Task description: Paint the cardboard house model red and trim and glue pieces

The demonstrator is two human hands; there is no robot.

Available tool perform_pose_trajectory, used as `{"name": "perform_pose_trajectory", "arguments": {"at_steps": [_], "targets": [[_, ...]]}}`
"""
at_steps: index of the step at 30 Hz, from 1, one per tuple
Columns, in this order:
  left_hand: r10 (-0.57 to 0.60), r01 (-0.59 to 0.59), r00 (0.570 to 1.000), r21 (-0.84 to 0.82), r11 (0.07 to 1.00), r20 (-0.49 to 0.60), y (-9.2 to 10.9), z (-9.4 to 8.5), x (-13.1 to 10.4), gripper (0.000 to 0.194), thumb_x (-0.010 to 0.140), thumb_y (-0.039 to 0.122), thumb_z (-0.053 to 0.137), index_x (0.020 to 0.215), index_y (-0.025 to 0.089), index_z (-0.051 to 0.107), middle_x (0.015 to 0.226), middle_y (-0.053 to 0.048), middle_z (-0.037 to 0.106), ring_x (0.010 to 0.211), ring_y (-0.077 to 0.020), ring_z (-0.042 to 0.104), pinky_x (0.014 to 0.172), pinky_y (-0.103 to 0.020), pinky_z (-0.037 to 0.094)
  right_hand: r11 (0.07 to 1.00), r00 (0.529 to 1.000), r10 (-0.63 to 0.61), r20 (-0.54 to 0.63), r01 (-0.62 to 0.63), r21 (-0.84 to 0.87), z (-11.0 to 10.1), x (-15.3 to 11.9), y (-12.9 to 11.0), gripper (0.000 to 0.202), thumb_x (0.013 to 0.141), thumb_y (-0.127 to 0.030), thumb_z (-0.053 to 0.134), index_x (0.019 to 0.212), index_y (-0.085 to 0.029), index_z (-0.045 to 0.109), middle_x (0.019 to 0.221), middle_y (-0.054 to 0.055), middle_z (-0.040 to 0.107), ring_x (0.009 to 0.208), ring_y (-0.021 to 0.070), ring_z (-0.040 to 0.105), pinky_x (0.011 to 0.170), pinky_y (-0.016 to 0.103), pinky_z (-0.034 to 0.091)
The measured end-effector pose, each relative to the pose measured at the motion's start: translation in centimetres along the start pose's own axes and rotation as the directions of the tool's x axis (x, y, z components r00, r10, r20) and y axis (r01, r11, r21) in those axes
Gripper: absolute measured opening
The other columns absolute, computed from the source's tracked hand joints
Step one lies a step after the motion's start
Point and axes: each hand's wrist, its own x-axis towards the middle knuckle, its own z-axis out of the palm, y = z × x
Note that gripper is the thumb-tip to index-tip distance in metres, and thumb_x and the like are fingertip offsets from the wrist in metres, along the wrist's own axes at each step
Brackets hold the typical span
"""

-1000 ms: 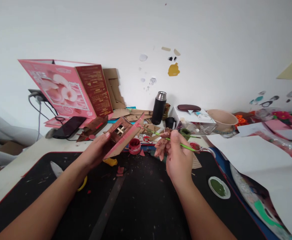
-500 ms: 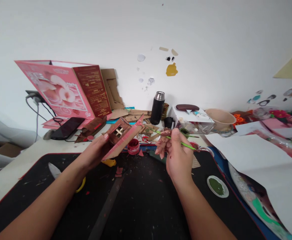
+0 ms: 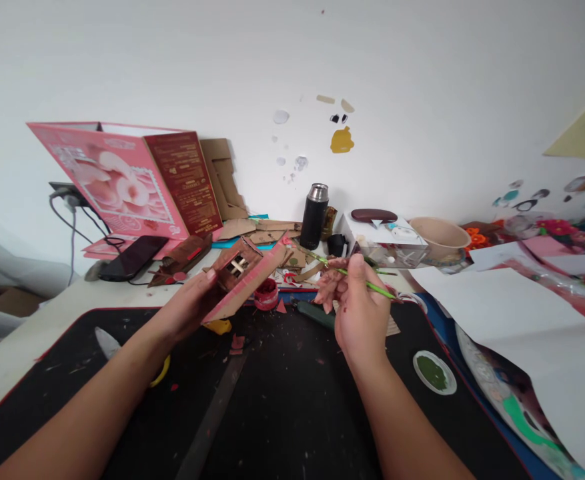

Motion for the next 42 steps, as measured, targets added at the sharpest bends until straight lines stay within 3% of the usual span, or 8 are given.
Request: {"name": "perform_pose_trajectory", "arguments": {"at_steps": [6,15,22,27,42], "targets": [[0.018,-0.018,1.000,-0.007,1.000,-0.010,-0.09,-0.14,0.21,0.057,0.075,0.068,0.090,0.107,0.022,0.086,0.111,-0.015,0.086,0.132,-0.0468,0.072,0.105,-0.051,0.063,0.997,0.999,-0.012,-0.030,0.014,0.075,-0.01,0.08,-0.31,0.045,0.103,-0.065,0.069,0.091,-0.022,0.074,0.065,0.001,0.071,0.045,0.0140,0.063,0.038,0.026,0.037],[0.015,-0.015,1.000,-0.011,1.000,0.008,-0.09,-0.10,0.24,0.059,0.076,0.069,0.091,0.113,0.024,0.086,0.116,-0.015,0.086,0.130,-0.0461,0.074,0.102,-0.048,0.064,0.994,0.996,0.067,0.056,-0.071,0.084,0.21,-0.38,-0.07,0.048,0.100,-0.069,0.072,0.090,-0.022,0.075,0.064,0.001,0.071,0.045,0.0155,0.066,0.037,0.025,0.036],[0.010,-0.011,1.000,0.033,0.999,0.014,0.12,-0.01,0.06,0.076,0.075,0.075,0.088,0.129,0.022,0.080,0.121,-0.015,0.086,0.129,-0.0446,0.074,0.103,-0.047,0.064,0.995,0.998,0.062,0.033,-0.064,0.076,0.28,-0.28,-0.04,0.045,0.098,-0.065,0.077,0.091,-0.021,0.077,0.063,0.001,0.071,0.046,0.0154,0.067,0.037,0.023,0.036],[-0.001,0.002,1.000,0.050,0.999,-0.021,0.25,0.02,0.02,0.076,0.068,0.079,0.091,0.118,0.021,0.084,0.119,-0.015,0.086,0.129,-0.0465,0.074,0.101,-0.048,0.065,0.995,0.998,0.063,0.001,-0.063,0.079,0.18,-0.24,0.00,0.042,0.097,-0.062,0.078,0.091,-0.020,0.077,0.063,0.000,0.071,0.043,0.0128,0.063,0.037,0.023,0.035],[0.000,0.000,1.000,-0.010,1.000,-0.003,-0.03,-0.33,0.23,0.063,0.073,0.073,0.091,0.109,0.021,0.085,0.119,-0.015,0.086,0.135,-0.0453,0.071,0.106,-0.048,0.062,0.993,0.999,0.029,-0.039,-0.024,0.120,0.19,0.20,-0.39,0.045,0.097,-0.066,0.075,0.088,-0.021,0.076,0.063,0.001,0.071,0.042,0.0126,0.060,0.037,0.025,0.034]]}}
